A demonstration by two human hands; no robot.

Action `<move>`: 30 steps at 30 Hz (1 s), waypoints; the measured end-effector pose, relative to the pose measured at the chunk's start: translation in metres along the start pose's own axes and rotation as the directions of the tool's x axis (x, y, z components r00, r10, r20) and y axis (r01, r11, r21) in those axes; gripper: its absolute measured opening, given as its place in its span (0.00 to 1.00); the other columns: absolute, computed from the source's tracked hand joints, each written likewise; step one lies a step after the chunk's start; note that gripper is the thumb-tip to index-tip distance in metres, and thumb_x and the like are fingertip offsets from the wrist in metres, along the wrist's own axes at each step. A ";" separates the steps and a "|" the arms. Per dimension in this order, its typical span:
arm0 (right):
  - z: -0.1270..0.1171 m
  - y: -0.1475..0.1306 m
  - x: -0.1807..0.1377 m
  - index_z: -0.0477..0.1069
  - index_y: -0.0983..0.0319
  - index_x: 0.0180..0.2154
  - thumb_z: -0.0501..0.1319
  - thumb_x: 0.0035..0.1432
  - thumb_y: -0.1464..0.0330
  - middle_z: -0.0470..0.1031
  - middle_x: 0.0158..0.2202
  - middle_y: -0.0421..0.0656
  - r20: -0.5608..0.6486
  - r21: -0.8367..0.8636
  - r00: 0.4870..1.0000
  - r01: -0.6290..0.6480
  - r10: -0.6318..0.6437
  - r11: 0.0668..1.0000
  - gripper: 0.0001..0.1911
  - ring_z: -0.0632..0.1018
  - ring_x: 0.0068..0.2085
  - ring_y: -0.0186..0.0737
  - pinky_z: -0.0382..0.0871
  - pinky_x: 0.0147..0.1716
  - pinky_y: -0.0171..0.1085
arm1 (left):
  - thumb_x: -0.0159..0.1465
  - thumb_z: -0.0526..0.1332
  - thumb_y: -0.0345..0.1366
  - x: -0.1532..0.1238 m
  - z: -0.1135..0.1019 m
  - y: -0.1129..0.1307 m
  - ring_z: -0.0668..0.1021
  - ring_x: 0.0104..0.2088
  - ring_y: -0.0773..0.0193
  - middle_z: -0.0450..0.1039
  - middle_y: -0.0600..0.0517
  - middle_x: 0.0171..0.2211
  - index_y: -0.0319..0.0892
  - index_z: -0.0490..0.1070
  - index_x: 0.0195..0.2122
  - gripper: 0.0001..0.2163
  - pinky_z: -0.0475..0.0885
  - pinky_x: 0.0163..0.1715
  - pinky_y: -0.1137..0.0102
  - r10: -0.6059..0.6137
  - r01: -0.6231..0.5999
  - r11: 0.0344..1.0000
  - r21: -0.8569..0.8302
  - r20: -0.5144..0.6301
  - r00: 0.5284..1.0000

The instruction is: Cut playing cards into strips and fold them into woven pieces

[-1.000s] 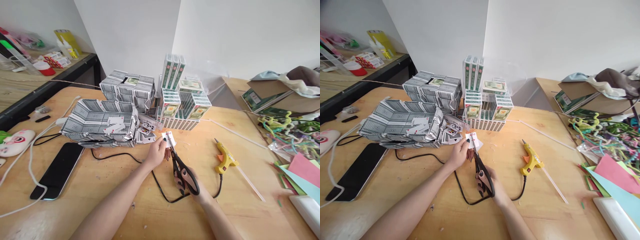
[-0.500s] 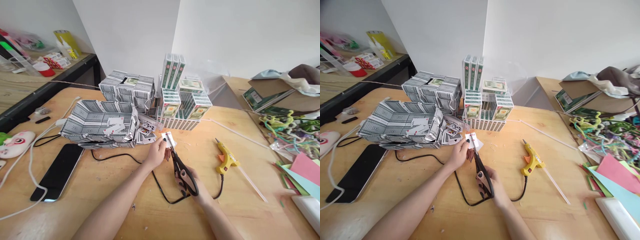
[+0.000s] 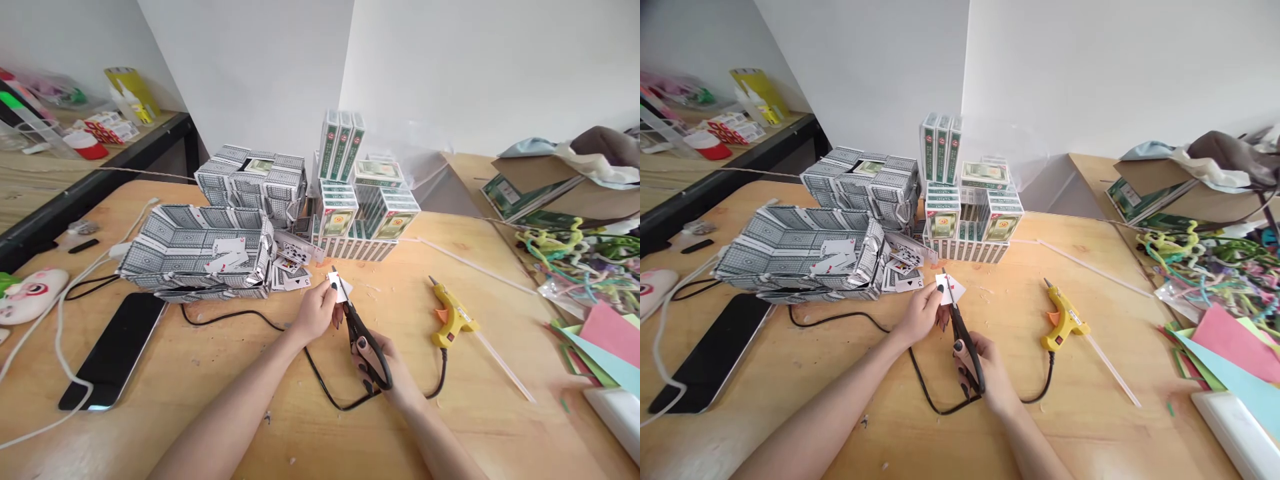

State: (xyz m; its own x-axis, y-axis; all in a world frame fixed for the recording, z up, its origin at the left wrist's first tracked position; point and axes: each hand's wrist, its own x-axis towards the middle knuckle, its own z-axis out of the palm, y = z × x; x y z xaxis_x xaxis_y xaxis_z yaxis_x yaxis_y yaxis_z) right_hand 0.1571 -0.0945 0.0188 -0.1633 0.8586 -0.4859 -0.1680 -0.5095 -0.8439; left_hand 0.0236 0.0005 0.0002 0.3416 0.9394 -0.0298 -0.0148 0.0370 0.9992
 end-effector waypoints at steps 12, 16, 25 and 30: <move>-0.036 -0.013 0.004 0.69 0.59 0.35 0.58 0.49 0.61 0.73 0.32 0.46 -0.326 -0.897 0.646 0.019 -0.690 0.442 0.11 0.73 0.31 0.44 0.66 0.30 0.40 | 0.61 0.49 0.42 0.001 -0.005 0.004 0.67 0.15 0.73 0.64 0.57 0.16 0.40 0.58 0.22 0.13 0.63 0.16 0.76 0.014 -0.014 0.999 -0.032 -0.001 1.000; -0.055 -0.011 0.013 0.71 0.59 0.32 0.55 0.53 0.65 0.73 0.33 0.47 -0.180 -0.948 0.568 0.118 -0.803 0.296 0.07 0.70 0.38 0.47 0.65 0.38 0.44 | 0.59 0.52 0.41 0.002 -0.005 0.006 0.67 0.16 0.73 0.64 0.57 0.17 0.40 0.59 0.21 0.13 0.63 0.16 0.76 0.028 -0.028 0.998 -0.047 -0.013 1.000; -0.026 -0.029 0.021 0.71 0.62 0.35 0.57 0.53 0.63 0.73 0.36 0.47 -0.426 -0.633 0.642 0.292 -0.637 0.717 0.10 0.72 0.37 0.44 0.68 0.36 0.43 | 0.59 0.53 0.41 0.002 -0.008 0.010 0.66 0.16 0.72 0.62 0.57 0.15 0.40 0.60 0.22 0.13 0.62 0.17 0.76 0.037 -0.037 0.999 -0.032 0.017 0.999; 0.016 -0.046 0.048 0.69 0.63 0.36 0.59 0.51 0.59 0.71 0.27 0.42 -0.311 -0.321 0.829 0.369 -0.465 0.873 0.15 0.68 0.22 0.33 0.64 0.18 0.33 | 0.61 0.50 0.41 -0.002 -0.010 0.009 0.65 0.17 0.71 0.62 0.56 0.15 0.40 0.62 0.23 0.13 0.59 0.17 0.75 0.092 -0.095 0.991 0.093 0.037 0.995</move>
State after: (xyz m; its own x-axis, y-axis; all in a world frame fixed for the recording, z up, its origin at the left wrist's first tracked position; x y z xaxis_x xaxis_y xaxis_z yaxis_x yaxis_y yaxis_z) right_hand 0.1416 -0.0312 0.0375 0.2446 0.9662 -0.0816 0.1048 -0.1100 -0.9884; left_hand 0.0133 0.0024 0.0091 0.3729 0.9257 0.0633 0.0401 -0.0842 0.9956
